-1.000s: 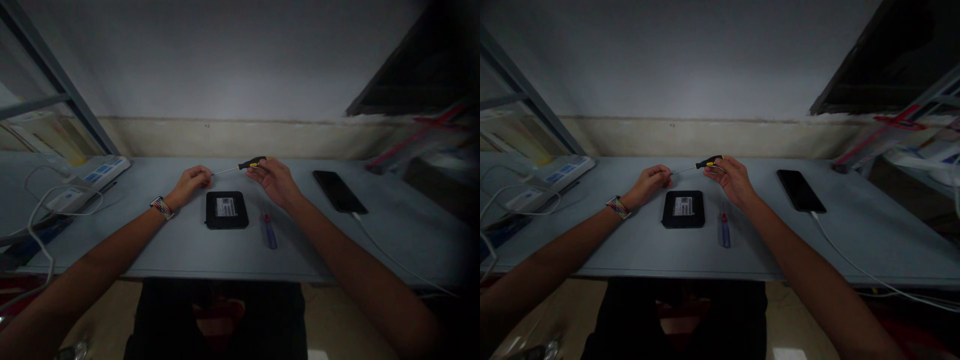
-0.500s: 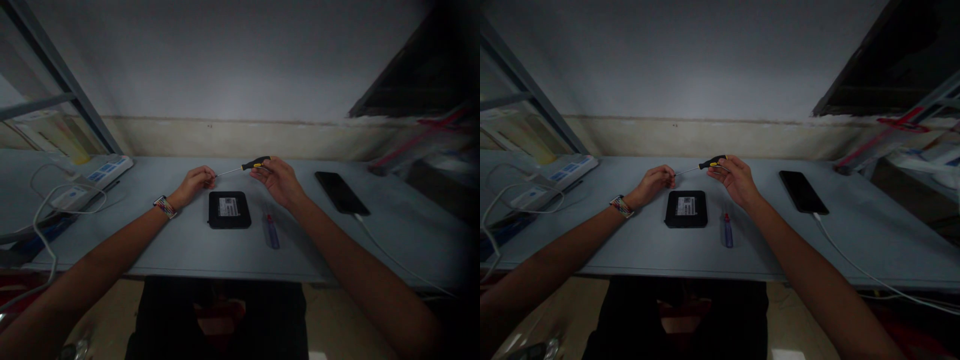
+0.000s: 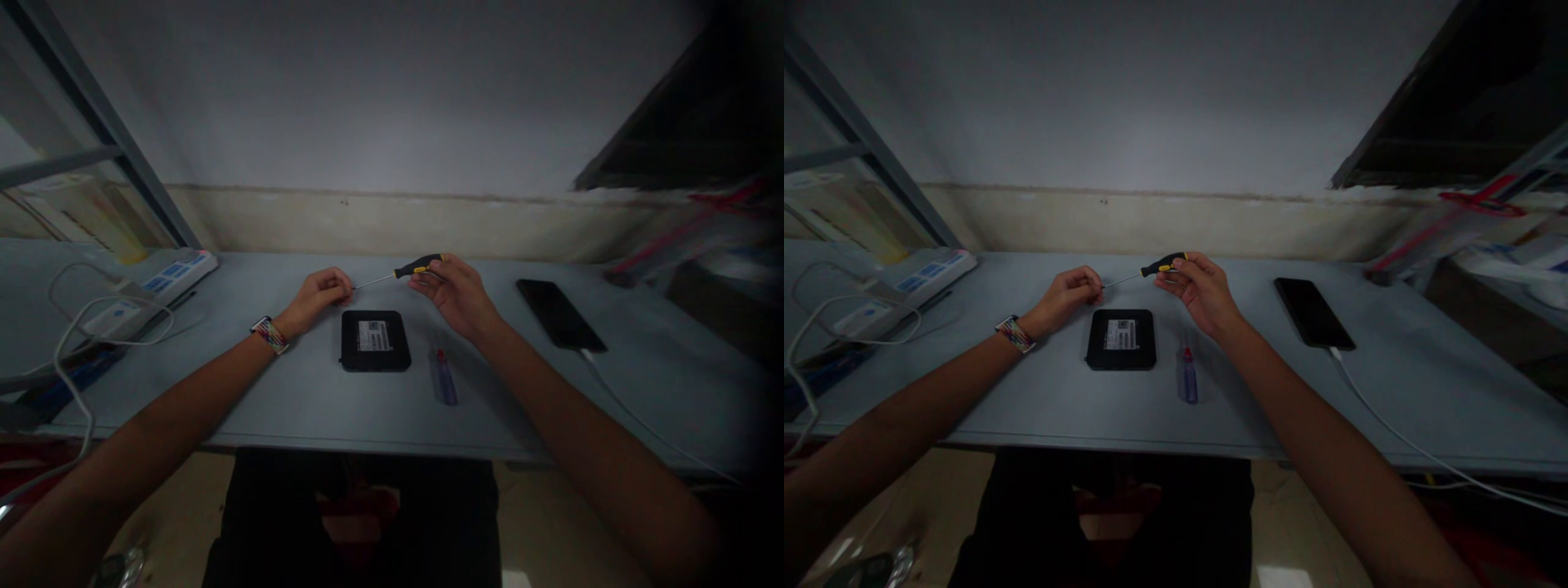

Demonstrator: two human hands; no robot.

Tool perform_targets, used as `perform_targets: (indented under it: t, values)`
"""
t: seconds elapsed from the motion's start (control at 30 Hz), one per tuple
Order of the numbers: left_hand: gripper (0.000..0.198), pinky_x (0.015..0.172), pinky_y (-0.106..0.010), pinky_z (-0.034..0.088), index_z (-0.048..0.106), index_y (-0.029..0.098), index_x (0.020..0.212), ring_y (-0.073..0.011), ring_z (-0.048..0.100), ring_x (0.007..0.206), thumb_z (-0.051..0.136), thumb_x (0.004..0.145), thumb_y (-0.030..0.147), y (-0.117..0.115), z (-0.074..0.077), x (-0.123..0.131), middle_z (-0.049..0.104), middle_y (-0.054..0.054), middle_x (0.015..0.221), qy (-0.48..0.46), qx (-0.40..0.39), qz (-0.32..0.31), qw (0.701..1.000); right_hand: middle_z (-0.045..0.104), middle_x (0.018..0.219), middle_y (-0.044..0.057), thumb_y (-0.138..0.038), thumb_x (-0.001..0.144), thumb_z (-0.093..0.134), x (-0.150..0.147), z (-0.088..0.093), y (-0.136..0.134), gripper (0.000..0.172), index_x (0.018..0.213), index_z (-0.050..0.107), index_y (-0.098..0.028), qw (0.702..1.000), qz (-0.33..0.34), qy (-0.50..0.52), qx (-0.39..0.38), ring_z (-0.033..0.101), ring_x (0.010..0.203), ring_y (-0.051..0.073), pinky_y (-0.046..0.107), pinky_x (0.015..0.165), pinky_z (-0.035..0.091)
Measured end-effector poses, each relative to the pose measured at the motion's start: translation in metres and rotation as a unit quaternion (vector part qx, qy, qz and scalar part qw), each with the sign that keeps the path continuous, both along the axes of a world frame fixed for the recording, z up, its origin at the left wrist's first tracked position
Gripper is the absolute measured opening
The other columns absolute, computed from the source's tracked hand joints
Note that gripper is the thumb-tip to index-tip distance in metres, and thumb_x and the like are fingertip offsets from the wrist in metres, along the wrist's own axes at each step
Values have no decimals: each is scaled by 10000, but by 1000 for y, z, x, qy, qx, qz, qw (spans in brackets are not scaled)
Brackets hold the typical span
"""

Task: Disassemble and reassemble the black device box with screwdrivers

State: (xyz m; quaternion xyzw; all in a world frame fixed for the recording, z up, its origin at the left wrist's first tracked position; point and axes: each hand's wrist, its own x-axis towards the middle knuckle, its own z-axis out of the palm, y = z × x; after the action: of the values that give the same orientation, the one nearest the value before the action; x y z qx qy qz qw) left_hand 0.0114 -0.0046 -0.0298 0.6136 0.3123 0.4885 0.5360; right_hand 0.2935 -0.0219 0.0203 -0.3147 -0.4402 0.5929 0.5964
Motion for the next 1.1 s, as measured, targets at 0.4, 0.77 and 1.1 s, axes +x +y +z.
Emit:
perform_targets:
  t: [0.4,0.77,1.1]
  values:
    - [162,706,-303,491,701,194,850,-143,609,729,804,808,313,-5,6,2,688,-23,781,23,8,19,1000,792,859,-1,-247,793,874,1,0,1,174,819,702,-240,1000,0,-12,3,794,815,163,349,877,713]
    - [189,734,-307,532,717,187,914,-175,669,817,735,831,356,-4,8,1,698,-47,850,-6,-50,3,999,800,856,-1,-261,777,897,1,0,1,181,817,723,-238,1000,6,-11,9,787,797,158,329,848,709]
    - [186,739,-320,538,720,181,905,-181,672,811,711,818,345,0,5,1,712,-64,864,-25,-78,-8,997,772,812,-8,-332,763,937,0,15,-7,242,816,719,-242,998,-5,-32,48,759,752,153,335,800,700]
